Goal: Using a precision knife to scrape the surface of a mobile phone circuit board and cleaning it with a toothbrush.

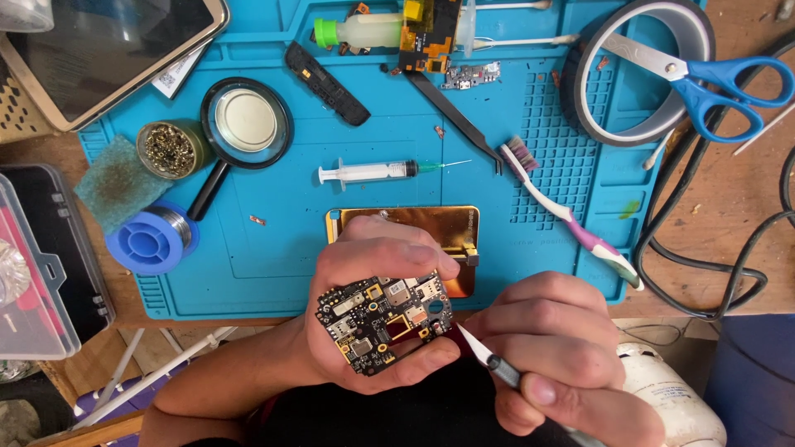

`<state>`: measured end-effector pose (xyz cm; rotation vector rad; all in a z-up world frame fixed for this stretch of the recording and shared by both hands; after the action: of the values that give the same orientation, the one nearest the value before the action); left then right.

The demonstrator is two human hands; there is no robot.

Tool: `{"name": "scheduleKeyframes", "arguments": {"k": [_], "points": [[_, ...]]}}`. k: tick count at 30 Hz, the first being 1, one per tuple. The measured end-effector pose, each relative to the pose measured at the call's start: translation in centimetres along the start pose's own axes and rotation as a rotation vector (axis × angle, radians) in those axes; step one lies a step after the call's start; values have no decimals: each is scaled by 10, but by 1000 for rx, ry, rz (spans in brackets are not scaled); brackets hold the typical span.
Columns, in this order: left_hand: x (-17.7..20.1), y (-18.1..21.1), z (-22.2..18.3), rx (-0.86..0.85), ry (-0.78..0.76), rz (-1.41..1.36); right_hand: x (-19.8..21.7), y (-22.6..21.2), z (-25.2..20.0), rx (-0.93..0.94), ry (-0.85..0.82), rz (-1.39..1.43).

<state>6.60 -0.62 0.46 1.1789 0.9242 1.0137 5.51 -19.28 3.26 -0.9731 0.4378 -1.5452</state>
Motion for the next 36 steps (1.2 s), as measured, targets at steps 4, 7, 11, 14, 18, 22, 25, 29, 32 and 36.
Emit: {"name": "scheduleKeyframes", "arguments": {"k": [4,7,11,14,18,22,25,29,32,36], "points": [[-1,3,-1,-5,32,-32,2,-3,0,-111,6,16],[-2,5,1,9,36,-11,-4,9,0,-249,45,-28],[-3,7,0,-40,56,0,-8,6,14,-34,198,68],[-3,7,-3,-30,37,70,2,12,14,-52,75,171],[-4,12,2,-115,3,288,4,13,16,-97,-126,199],[-14,44,31,-52,-163,578,21,18,8,-98,-75,225],[-21,43,37,-11,-252,717,37,31,-5,-286,-75,121],[-37,35,44,-13,-352,835,56,45,-24,-83,-79,173],[-53,30,54,-60,-389,952,69,47,-45,-66,-40,79],[-75,18,64,-104,-420,1089,88,47,-71,-168,-84,-30]]}}
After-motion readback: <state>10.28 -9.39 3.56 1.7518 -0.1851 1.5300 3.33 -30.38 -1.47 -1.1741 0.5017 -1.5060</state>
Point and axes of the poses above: each hand's wrist, its own z-axis towards the middle knuckle, its own x-axis out of the back of the hand, y = z × x, the point moved 7 cm from there along z, towards the middle knuckle, and after that the axes turned 11 degrees about -y, right-handed, at the moved point
